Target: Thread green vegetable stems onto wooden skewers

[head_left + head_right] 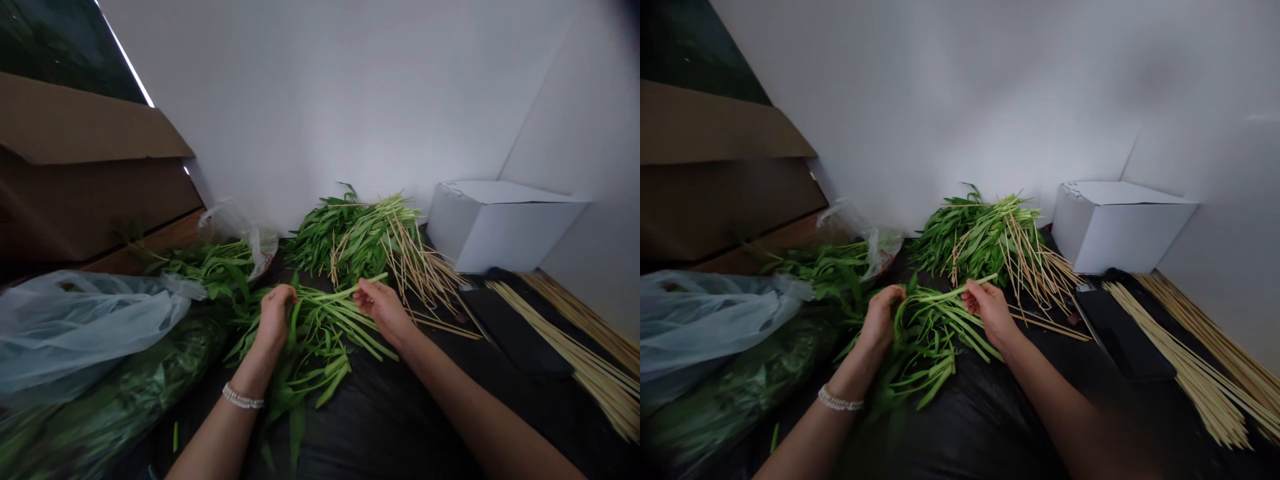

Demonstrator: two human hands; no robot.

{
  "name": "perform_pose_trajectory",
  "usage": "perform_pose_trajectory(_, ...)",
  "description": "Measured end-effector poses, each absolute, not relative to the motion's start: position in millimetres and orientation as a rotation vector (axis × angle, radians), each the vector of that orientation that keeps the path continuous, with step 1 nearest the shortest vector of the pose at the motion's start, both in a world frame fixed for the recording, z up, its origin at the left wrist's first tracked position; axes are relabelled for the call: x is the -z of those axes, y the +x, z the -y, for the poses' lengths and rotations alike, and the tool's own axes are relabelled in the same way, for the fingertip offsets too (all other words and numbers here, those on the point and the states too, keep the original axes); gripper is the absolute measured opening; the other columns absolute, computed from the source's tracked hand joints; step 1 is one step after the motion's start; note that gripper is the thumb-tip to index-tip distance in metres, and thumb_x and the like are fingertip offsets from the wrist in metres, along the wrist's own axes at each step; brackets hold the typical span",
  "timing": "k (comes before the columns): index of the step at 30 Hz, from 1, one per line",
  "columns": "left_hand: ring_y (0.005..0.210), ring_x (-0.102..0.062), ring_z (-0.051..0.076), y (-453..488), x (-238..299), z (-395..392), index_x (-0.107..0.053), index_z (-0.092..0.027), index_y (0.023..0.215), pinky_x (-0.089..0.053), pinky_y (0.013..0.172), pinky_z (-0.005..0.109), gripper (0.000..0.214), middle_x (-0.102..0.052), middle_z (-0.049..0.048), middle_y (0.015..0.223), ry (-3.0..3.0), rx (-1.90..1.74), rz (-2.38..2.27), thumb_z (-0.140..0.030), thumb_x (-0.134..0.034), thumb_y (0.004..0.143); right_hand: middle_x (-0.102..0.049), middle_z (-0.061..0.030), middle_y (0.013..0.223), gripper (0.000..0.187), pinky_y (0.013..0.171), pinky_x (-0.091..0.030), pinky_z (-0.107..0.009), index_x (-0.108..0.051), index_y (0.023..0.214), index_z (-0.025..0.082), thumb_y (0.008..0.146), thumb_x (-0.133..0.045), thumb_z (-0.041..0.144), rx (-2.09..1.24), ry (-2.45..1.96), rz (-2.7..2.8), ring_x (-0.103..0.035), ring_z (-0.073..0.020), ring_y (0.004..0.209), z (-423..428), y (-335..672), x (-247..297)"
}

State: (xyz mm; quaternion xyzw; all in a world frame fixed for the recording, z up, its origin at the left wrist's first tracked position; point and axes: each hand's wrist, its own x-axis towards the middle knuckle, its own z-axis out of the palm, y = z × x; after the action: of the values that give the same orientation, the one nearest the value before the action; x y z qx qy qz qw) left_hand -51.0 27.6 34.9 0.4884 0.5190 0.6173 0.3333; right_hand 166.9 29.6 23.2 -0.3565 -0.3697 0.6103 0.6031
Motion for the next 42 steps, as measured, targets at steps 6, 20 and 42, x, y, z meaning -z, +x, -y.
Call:
perform_pose_trajectory(6,0.055,-0.049,0.011,-53,-37,-31,-0.059,-0.017,0.071,-0.037,0.051,0.021,0.016,-0.057,-0.0023,0.063,1.238,-1.612,-1.259,-0.034,-0.060,0.072,-0.063,-0.0008,0.061,0.039,0.045,-0.036,-0.021,-0.063,0.063,0.016,0.058,-0.082,0.050,-1.416,-0.838,0.851,-0.053,-0.0090,0.051,-36,175,-23)
perform_pose_trajectory(20,0.078,-0.062,0.019,-45,-44,-13,-0.075,-0.014,0.086,-0.047,0.075,0.028,0.027,-0.073,0.0056,0.085,1.739,-0.754,-1.052,-0.037,-0.071,0.075,-0.062,0.0013,0.063,0.031,0.048,-0.038,-0.022,-0.070,0.080,0.016,0.072,-0.073,0.046,-1.461,-0.825,1.278,-0.052,-0.0090,0.052,-25,166,-19)
perform_pose_trajectory(42,0.053,-0.044,0.011,-59,-41,-29,-0.055,-0.018,0.062,-0.033,0.050,0.022,0.015,-0.050,-0.0033,0.056,1.295,-1.485,-1.370,-0.031,-0.051,0.070,-0.064,0.0008,0.065,0.029,0.048,-0.037,-0.020,-0.071,0.079,0.018,0.067,-0.078,0.043,-1.482,-0.764,1.036,-0.053,-0.0084,0.054,-26,169,-25)
